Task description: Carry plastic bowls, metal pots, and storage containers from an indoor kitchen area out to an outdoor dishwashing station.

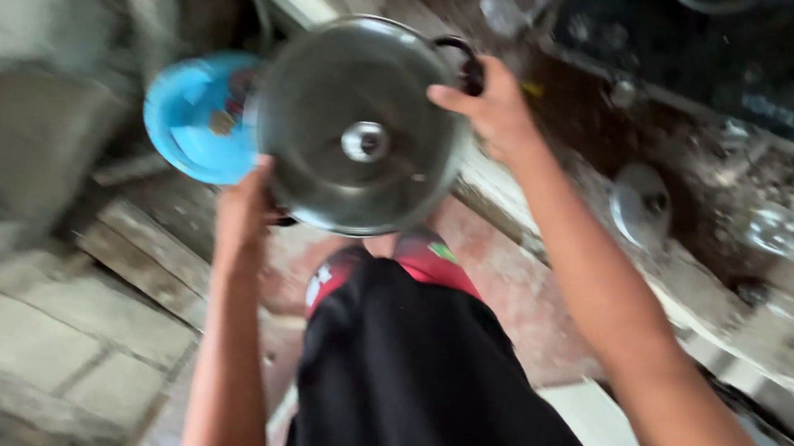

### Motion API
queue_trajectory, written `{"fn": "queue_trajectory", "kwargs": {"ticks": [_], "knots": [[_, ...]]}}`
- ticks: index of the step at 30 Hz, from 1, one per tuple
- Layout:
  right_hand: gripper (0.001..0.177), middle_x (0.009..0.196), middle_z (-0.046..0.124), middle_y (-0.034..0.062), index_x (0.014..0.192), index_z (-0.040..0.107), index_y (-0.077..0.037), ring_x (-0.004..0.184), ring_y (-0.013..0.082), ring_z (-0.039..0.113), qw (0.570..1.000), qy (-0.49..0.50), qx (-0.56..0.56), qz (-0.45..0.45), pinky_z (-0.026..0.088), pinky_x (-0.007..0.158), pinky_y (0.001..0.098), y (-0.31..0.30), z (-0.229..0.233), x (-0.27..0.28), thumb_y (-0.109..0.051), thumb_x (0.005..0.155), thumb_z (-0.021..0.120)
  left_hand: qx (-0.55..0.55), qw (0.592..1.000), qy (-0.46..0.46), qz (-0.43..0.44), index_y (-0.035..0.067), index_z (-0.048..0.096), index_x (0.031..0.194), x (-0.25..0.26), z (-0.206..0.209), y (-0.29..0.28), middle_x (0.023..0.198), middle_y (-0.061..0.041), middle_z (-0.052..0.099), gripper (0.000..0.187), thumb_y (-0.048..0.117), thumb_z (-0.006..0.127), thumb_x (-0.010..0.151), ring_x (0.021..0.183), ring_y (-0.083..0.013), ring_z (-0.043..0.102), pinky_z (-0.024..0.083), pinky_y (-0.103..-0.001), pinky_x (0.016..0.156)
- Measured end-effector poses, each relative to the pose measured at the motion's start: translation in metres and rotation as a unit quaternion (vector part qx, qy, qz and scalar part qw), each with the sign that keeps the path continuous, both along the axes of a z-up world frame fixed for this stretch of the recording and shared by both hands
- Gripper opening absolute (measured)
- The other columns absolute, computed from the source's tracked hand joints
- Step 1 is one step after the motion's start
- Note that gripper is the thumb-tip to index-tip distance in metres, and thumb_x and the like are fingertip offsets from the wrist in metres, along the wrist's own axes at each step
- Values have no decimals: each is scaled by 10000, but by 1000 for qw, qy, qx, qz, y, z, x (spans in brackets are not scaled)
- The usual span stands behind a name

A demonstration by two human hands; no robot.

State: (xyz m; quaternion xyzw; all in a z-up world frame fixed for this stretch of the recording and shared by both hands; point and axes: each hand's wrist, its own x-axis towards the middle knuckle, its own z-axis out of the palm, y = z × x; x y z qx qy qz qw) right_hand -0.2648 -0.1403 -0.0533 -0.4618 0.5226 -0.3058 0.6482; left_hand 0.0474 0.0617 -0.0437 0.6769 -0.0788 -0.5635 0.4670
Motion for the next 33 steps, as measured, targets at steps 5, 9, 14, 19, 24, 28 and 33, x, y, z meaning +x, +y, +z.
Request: {"fn": "queue_trajectory", "kwargs": {"ticks": [5,9,14,19,24,28,33], "knots": [[584,1058,635,29,1211,550,-7,974,138,624,998,4,30,63,542,900,305,30,-11,-5,-185,799,923,-55,996,0,69,111,570,733,-22,3,56,594,48,454,428,388,662,1047,496,-64,375,323,-259,484],[550,1046,628,22,1199,555,-15,956,136,617,993,35,17,110,534,884,300,38,-17,-17,-191,818,911,-43,992,-3,120,87,622,785,-58,3,88,610,45,476,404,396,653,1043,502,-60,376,312,-257,487],[501,1064,642,18,1192,577,-23,974,127,622,971,33,-1,235,533,896,290,47,5,-7,-179,831,887,9,979,-77,190,51,646,815,-103,11,144,664,41,522,432,440,663,1002,549,-69,499,401,-262,488],[405,989,603,-24,1164,586,-54,910,111,597,945,57,14,321,521,822,277,65,-8,28,-170,894,864,28,967,-100,232,10,699,940,-134,34,216,696,14,550,444,455,695,941,606,-74,503,477,-278,524],[349,954,595,-25,1114,556,-102,844,110,574,903,70,72,418,452,650,296,130,11,83,-204,926,832,15,937,-117,329,-21,674,926,-163,50,303,707,8,597,465,428,784,875,625,-78,563,504,-282,552],[338,1026,663,-22,1115,558,-109,904,97,649,866,35,108,487,564,739,294,205,35,125,-212,908,804,-2,901,-140,410,-9,683,967,-185,59,374,741,11,625,458,407,824,838,657,-70,577,493,-269,570],[357,1048,650,1,1167,569,-70,921,108,627,810,-2,53,585,543,802,288,306,9,164,-167,941,827,2,867,-116,484,-44,678,958,-219,47,491,749,-7,602,461,386,819,867,659,-86,562,506,-282,571]]}}
